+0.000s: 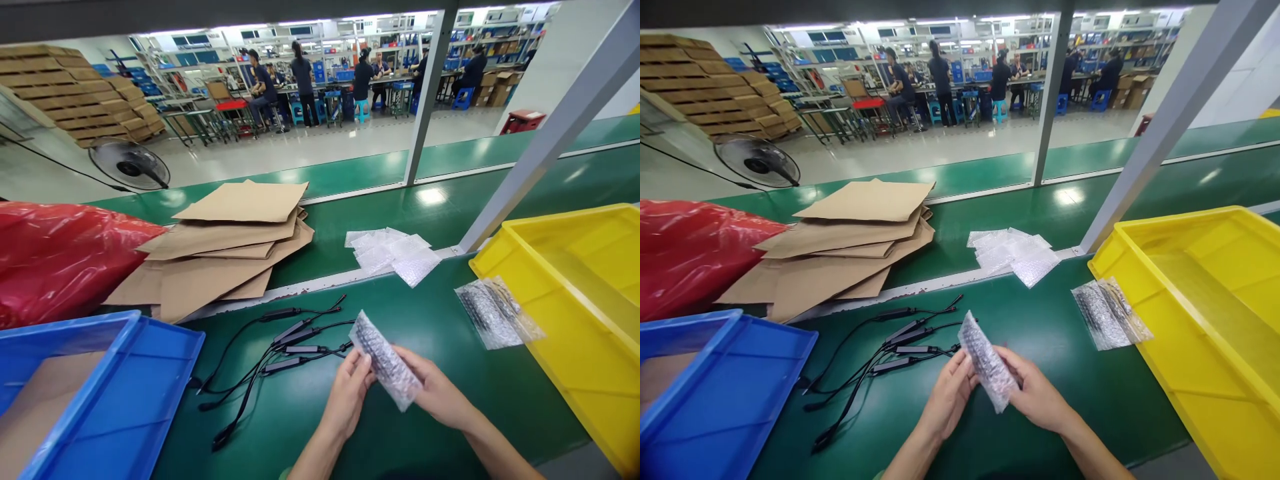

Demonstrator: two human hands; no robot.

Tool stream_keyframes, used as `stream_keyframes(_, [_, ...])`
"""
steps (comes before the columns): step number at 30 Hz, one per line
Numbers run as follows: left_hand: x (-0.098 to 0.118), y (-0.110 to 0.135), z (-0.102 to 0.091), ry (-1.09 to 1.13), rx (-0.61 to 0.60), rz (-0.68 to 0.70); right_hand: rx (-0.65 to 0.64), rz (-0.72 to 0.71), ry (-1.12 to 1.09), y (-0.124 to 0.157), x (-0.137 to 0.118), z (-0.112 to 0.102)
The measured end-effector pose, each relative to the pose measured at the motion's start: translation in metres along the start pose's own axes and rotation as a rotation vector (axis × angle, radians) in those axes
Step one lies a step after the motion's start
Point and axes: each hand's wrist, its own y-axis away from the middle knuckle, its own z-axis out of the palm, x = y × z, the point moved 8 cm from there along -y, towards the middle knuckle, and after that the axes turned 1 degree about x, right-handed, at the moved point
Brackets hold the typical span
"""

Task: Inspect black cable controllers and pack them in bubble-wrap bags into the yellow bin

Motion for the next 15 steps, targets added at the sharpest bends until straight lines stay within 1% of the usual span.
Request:
stream_keyframes(2, [-0.004, 0.0, -0.007, 0.216, 0.05, -0.071, -0.101, 0.019, 0.057, 0.004, -0.005, 0.0])
stream_keyframes(4, [-0.004, 0.0, -0.013, 0.311, 0.114, -0.08, -0.11, -0.005, 0.118, 0.007, -0.013, -0.006])
stream_keyframes(7, [-0.004, 0.002, -0.012, 0.346, 0.135, -0.048, -0.019, -0.039, 0.231, 0.006, -0.023, -0.013])
stream_keyframes(10, [-0.007, 0.006, -0.006, 0.343, 0.105, -0.036, 0.074, -0.06, 0.39, -0.002, -0.027, -0.006])
stream_keyframes(12, [-0.008, 0.007, -0.006, 0.344, 0.086, -0.028, 0.076, -0.075, 0.437, -0.007, -0.03, 0.004])
stream_keyframes(15, [0.0, 0.008, -0.02, 0.333, 0.102, 0.03, 0.03, -0.089, 0.448, -0.012, -0.036, 0.011])
